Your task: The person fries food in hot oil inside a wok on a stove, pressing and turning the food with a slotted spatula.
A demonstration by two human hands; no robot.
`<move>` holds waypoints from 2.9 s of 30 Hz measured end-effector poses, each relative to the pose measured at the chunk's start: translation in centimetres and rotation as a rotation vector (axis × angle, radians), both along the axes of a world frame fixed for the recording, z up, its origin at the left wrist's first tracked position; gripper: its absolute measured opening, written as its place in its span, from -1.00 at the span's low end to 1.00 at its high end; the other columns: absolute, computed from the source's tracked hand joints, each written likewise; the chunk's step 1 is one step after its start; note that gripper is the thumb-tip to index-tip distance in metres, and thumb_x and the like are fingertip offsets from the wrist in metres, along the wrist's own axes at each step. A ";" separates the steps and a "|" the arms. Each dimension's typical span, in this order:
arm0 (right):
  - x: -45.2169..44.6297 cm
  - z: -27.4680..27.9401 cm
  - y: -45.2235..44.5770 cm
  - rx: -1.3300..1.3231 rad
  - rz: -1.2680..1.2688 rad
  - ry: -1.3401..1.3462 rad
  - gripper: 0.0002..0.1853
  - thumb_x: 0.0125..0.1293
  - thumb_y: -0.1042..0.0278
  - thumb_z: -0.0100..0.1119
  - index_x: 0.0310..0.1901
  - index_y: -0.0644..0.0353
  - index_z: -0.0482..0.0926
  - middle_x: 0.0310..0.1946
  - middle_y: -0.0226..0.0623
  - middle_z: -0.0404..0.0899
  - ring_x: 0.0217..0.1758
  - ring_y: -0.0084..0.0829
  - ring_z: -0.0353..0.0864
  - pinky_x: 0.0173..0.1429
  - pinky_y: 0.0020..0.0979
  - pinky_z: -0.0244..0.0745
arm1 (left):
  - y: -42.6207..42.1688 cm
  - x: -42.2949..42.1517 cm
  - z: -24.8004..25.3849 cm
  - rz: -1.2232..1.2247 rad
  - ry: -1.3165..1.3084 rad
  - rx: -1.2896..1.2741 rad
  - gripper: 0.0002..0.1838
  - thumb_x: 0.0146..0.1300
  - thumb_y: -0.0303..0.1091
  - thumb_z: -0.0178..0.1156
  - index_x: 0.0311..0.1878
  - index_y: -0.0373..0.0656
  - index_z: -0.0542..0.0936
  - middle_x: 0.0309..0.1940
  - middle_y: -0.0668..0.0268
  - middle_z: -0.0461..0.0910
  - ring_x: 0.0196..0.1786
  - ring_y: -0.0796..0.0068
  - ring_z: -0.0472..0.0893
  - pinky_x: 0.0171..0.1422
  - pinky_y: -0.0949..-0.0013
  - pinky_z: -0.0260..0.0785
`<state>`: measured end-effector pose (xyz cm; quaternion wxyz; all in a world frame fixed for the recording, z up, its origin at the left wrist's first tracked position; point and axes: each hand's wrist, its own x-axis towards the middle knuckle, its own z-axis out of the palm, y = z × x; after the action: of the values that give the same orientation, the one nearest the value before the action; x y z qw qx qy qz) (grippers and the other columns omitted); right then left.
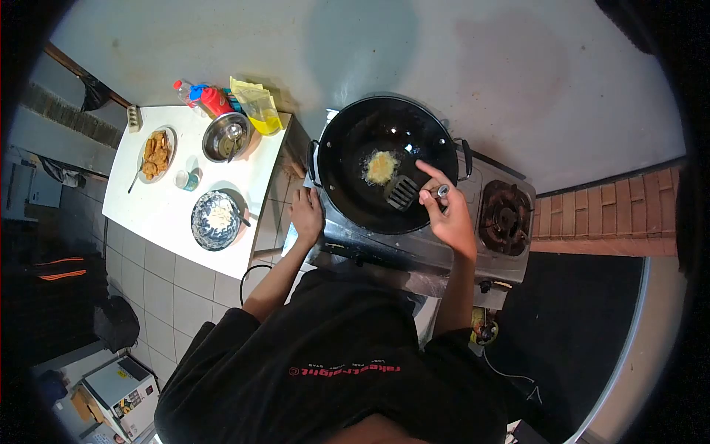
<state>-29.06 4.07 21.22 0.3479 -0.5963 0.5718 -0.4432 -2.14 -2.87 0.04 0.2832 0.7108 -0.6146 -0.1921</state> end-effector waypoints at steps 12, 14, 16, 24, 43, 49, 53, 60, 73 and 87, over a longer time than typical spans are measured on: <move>0.8 1.5 -0.1 0.032 -0.060 0.034 -0.40 0.36 0.61 0.11 0.45 0.09 0.37 -0.49 -0.52 0.28 -0.46 -0.65 0.14 -0.35 -0.56 0.13 | 0.0 0.0 0.4 0.005 -0.016 -0.035 -0.59 0.54 -0.04 -0.10 -0.04 -0.21 0.53 -0.05 0.01 0.53 0.03 -0.10 0.54 0.14 -0.12 0.28; 0.8 1.6 -0.1 0.037 -0.066 0.021 -0.41 0.37 0.61 0.11 0.44 0.09 0.39 -0.49 -0.51 0.29 -0.46 -0.65 0.14 -0.35 -0.56 0.13 | -0.1 0.0 0.5 0.002 -0.020 -0.025 -0.59 0.54 -0.04 -0.10 -0.04 -0.21 0.53 -0.06 0.01 0.53 0.02 -0.10 0.54 0.14 -0.12 0.28; 0.7 1.5 -0.1 0.030 -0.065 0.012 -0.41 0.37 0.60 0.11 0.44 0.09 0.39 -0.49 -0.51 0.29 -0.46 -0.65 0.14 -0.35 -0.56 0.14 | -0.2 0.1 0.5 -0.008 -0.006 0.002 -0.60 0.54 -0.04 -0.10 -0.04 -0.21 0.53 -0.07 0.00 0.53 0.03 -0.10 0.54 0.14 -0.12 0.28; -0.1 0.4 0.4 0.026 -0.122 0.019 -0.69 0.41 0.54 0.11 0.16 0.19 0.48 -0.47 -0.44 0.46 -0.45 -0.66 0.34 -0.34 -0.55 0.25 | -0.2 0.1 -0.1 -0.012 0.005 0.000 -0.59 0.53 -0.05 -0.11 0.01 -0.21 0.54 -0.05 -0.01 0.53 0.03 -0.11 0.54 0.13 -0.11 0.29; 0.2 0.9 0.7 0.048 -0.298 0.055 -0.90 0.42 0.47 0.10 -0.14 0.17 0.38 -0.59 -0.40 0.38 -0.53 -0.62 0.36 -0.42 -0.46 0.23 | 0.0 0.0 0.9 -0.047 -0.016 -0.015 -0.57 0.55 -0.04 -0.14 -0.01 -0.22 0.53 -0.04 0.01 0.52 0.02 -0.10 0.54 0.13 -0.11 0.29; 1.3 0.9 -0.9 0.039 -0.290 0.088 -0.89 0.41 0.51 0.10 -0.15 0.18 0.35 -0.59 -0.40 0.35 -0.55 -0.65 0.31 -0.44 -0.48 0.20 | -0.2 0.1 0.8 -0.076 0.028 -0.020 -0.60 0.55 -0.07 -0.16 -0.02 -0.20 0.53 -0.05 0.03 0.52 0.04 -0.08 0.53 0.13 -0.10 0.29; 1.3 1.6 -1.0 -0.020 -0.281 -0.067 -0.88 0.40 0.56 0.05 -0.15 0.19 0.32 -0.54 -0.50 0.39 -0.52 -0.70 0.31 -0.43 -0.52 0.20 | -0.2 0.4 0.4 -0.092 0.020 0.020 -0.61 0.55 -0.09 -0.15 -0.02 -0.21 0.52 -0.05 0.02 0.52 0.04 -0.10 0.52 0.14 -0.11 0.28; 2.0 2.8 -1.9 0.066 -0.266 0.206 -0.91 0.38 0.57 0.04 -0.17 0.19 0.36 -0.58 -0.35 0.34 -0.55 -0.63 0.33 -0.43 -0.47 0.24 | -0.3 0.3 0.5 -0.066 0.013 0.026 -0.61 0.55 -0.08 -0.15 -0.01 -0.22 0.52 -0.03 0.00 0.52 0.04 -0.12 0.53 0.13 -0.12 0.29; 1.9 3.4 -1.8 0.063 -0.254 0.212 -0.93 0.38 0.55 0.05 -0.18 0.21 0.37 -0.61 -0.34 0.34 -0.56 -0.63 0.33 -0.45 -0.46 0.23 | -0.3 0.5 0.4 -0.044 0.048 0.003 -0.57 0.56 -0.05 -0.16 0.00 -0.23 0.53 -0.04 -0.01 0.54 0.05 -0.13 0.53 0.14 -0.12 0.30; 2.5 3.2 -2.4 0.087 -0.264 0.190 -0.92 0.43 0.50 0.04 -0.13 0.19 0.35 -0.59 -0.31 0.35 -0.55 -0.58 0.33 -0.43 -0.44 0.24 | -0.6 0.6 -0.1 -0.034 0.087 0.065 -0.55 0.56 -0.01 -0.16 0.01 -0.22 0.53 -0.06 0.02 0.56 0.05 -0.12 0.55 0.17 -0.13 0.28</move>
<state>-26.56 1.71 24.42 0.2566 -0.5394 0.6942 -0.4015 -1.53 -3.48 -0.03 0.2832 0.6999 -0.6073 -0.2472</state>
